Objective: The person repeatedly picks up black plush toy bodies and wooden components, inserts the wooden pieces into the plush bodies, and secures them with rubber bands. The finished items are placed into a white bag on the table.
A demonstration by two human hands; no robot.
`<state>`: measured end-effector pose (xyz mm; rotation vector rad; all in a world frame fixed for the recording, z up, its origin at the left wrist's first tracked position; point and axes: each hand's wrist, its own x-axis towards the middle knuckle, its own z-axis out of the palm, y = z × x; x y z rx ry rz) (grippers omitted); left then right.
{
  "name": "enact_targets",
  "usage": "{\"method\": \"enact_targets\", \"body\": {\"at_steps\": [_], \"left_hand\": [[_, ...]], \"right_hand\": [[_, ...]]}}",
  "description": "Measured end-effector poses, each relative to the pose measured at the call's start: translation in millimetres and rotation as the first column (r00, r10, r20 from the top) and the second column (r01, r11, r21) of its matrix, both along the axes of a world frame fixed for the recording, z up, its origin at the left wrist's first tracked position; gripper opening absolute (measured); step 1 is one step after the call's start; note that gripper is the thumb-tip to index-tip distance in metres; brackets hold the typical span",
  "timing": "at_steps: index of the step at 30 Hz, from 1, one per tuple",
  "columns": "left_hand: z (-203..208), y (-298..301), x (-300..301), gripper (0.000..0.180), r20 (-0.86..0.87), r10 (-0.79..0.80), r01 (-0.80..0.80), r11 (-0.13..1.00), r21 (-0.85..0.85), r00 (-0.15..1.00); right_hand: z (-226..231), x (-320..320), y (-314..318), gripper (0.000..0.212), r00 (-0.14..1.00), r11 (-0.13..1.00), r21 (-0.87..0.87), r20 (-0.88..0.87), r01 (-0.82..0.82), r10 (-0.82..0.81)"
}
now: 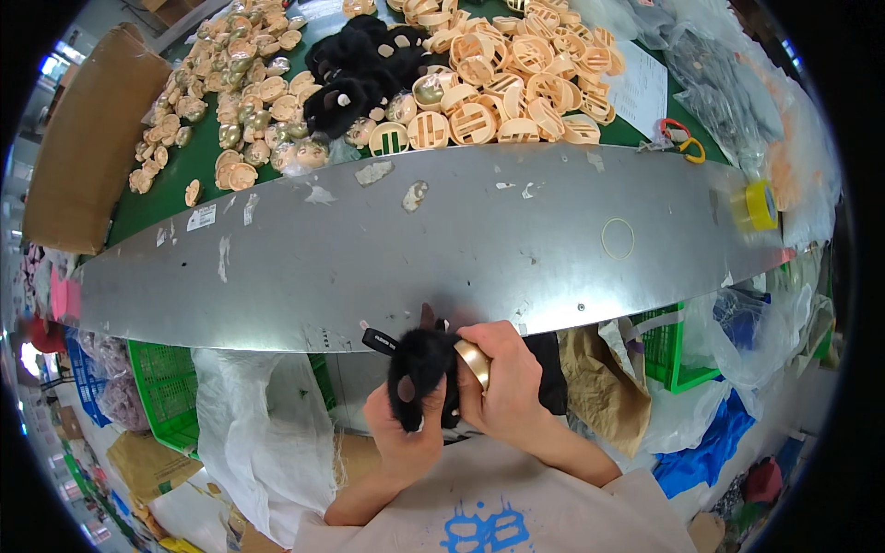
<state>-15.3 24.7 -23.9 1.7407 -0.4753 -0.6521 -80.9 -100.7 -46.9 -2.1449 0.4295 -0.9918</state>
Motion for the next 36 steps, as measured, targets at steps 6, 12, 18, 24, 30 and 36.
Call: {"method": "enact_targets", "body": {"at_steps": [6, 12, 18, 24, 30, 36], "left_hand": [[-3, -17, -1, 0.012, -0.149, 0.181, -0.211, 0.95, -0.228, 0.972], [-13, -16, -6, 0.016, -0.318, 0.204, -0.281, 0.934, -0.22, 0.926], [-17, -9, -1, 0.017, -0.321, 0.0, -0.078, 0.969, -0.233, 0.947], [-4, -12, 5, 0.021, -0.692, -0.154, -0.195, 0.896, -0.398, 0.706], [1, -18, 2, 0.029, -0.801, -0.283, -0.258, 0.845, -0.469, 0.528], [-7, -15, 3, 0.025, -0.825, -0.326, -0.226, 0.856, -0.465, 0.461]], "right_hand": [[9, 3, 0, 0.041, 0.993, 0.969, 0.214, 0.044, -0.12, 0.113], [9, -8, -16, 0.043, 0.962, 0.962, 0.092, -0.07, -0.257, 0.263], [0, -11, -29, 0.039, 0.972, 0.97, 0.085, 0.081, -0.228, 0.222], [-3, -14, -27, 0.034, 0.959, 0.915, 0.31, 0.194, -0.258, 0.205], [-3, -16, -26, 0.036, 0.969, 0.866, 0.446, 0.194, -0.225, 0.152], [-13, -19, -32, 0.04, 0.96, 0.903, 0.342, 0.191, -0.261, 0.205]]}}
